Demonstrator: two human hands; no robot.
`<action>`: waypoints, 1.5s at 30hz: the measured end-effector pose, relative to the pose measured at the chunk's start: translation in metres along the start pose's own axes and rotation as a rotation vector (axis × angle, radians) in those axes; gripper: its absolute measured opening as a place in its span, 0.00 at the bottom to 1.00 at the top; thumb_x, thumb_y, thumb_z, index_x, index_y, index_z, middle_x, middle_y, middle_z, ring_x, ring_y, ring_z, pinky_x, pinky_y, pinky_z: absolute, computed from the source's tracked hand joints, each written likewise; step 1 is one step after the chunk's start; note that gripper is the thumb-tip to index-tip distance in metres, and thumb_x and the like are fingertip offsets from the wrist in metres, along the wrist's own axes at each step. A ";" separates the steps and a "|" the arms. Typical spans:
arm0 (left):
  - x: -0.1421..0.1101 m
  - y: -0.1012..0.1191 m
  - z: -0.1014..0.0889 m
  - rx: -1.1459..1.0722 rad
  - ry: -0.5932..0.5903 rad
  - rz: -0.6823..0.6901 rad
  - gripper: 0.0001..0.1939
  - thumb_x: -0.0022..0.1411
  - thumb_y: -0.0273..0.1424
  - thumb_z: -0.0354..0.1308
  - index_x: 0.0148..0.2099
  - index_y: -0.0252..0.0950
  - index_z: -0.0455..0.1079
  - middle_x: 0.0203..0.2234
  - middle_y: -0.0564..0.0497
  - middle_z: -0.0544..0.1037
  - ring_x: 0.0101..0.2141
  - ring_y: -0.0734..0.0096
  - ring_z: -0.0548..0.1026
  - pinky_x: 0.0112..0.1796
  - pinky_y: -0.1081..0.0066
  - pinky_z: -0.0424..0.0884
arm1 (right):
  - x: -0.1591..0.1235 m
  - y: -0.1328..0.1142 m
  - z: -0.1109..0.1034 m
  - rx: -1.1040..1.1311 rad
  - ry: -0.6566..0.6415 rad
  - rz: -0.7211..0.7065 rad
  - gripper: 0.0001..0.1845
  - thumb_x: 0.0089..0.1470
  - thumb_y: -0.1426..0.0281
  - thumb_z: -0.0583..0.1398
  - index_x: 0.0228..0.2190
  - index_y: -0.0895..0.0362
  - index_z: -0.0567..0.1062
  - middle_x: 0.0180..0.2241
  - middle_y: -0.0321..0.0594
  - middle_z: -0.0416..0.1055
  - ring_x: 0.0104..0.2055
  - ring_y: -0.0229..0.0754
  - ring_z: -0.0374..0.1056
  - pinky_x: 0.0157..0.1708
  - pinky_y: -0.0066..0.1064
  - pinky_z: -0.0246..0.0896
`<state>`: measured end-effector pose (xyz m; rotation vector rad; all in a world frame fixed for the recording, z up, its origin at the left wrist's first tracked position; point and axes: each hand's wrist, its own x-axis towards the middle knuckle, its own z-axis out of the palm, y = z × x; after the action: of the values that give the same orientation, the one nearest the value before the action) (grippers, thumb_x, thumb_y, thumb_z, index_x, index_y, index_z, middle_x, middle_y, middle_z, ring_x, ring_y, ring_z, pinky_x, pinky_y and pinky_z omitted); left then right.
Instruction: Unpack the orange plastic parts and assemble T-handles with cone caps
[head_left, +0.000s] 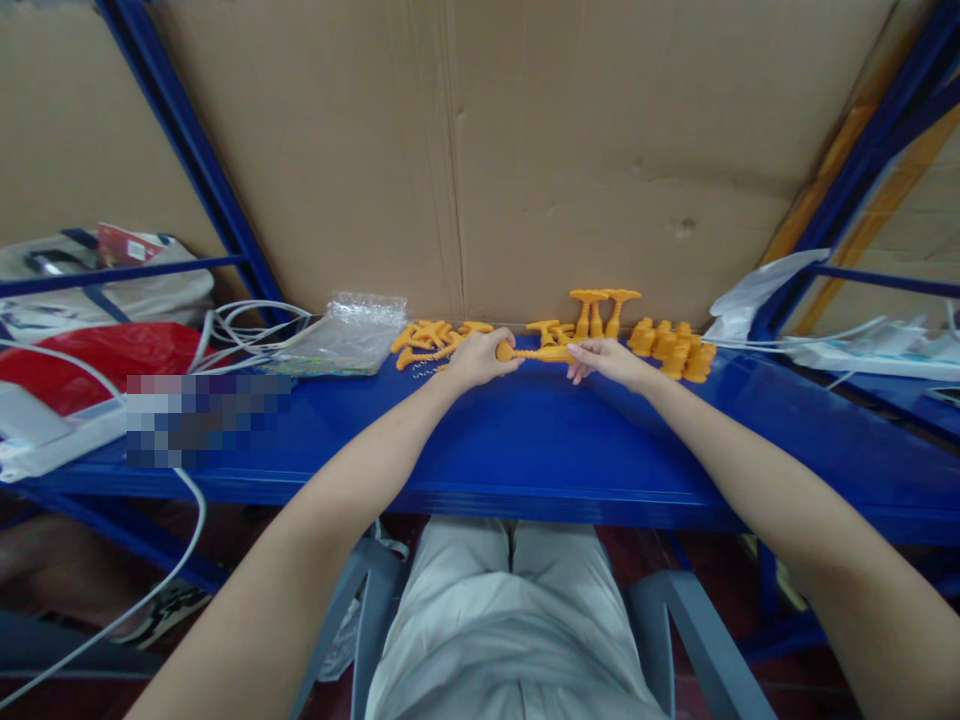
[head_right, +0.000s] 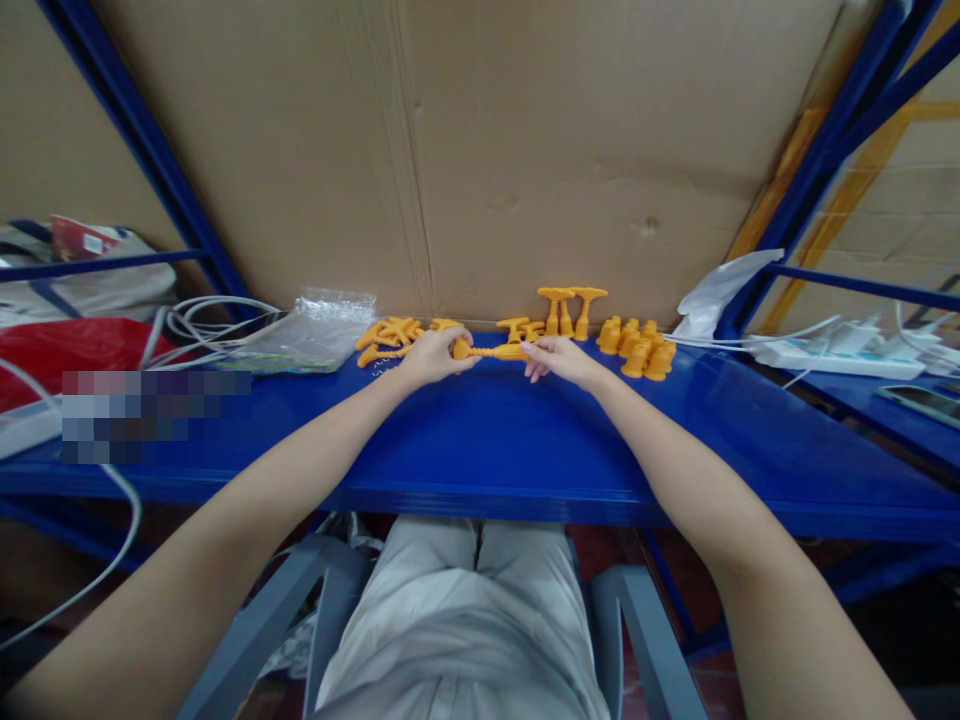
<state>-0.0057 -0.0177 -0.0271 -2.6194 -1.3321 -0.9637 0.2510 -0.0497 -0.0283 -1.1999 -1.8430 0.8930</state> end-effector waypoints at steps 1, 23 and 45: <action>0.000 0.000 0.000 -0.008 0.005 0.002 0.13 0.59 0.38 0.64 0.44 0.37 0.74 0.24 0.54 0.78 0.28 0.68 0.74 0.32 0.73 0.63 | 0.000 0.000 0.001 -0.005 0.000 0.017 0.31 0.55 0.42 0.62 0.22 0.58 0.75 0.24 0.44 0.78 0.23 0.37 0.72 0.30 0.29 0.68; 0.001 0.000 0.001 -0.083 0.048 0.011 0.14 0.58 0.40 0.64 0.42 0.38 0.72 0.21 0.56 0.75 0.25 0.71 0.72 0.29 0.74 0.60 | -0.003 -0.004 -0.001 0.034 0.016 -0.023 0.24 0.53 0.48 0.67 0.28 0.58 0.76 0.29 0.44 0.81 0.26 0.37 0.75 0.28 0.27 0.69; 0.000 0.002 0.001 -0.052 0.058 0.011 0.14 0.58 0.39 0.65 0.43 0.37 0.74 0.25 0.53 0.77 0.28 0.69 0.73 0.32 0.73 0.63 | -0.005 -0.018 0.014 0.167 0.095 0.222 0.31 0.63 0.47 0.57 0.21 0.58 0.73 0.16 0.43 0.73 0.17 0.36 0.68 0.17 0.24 0.62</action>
<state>-0.0038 -0.0182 -0.0278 -2.6115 -1.2952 -1.0784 0.2324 -0.0622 -0.0206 -1.3338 -1.5484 1.0703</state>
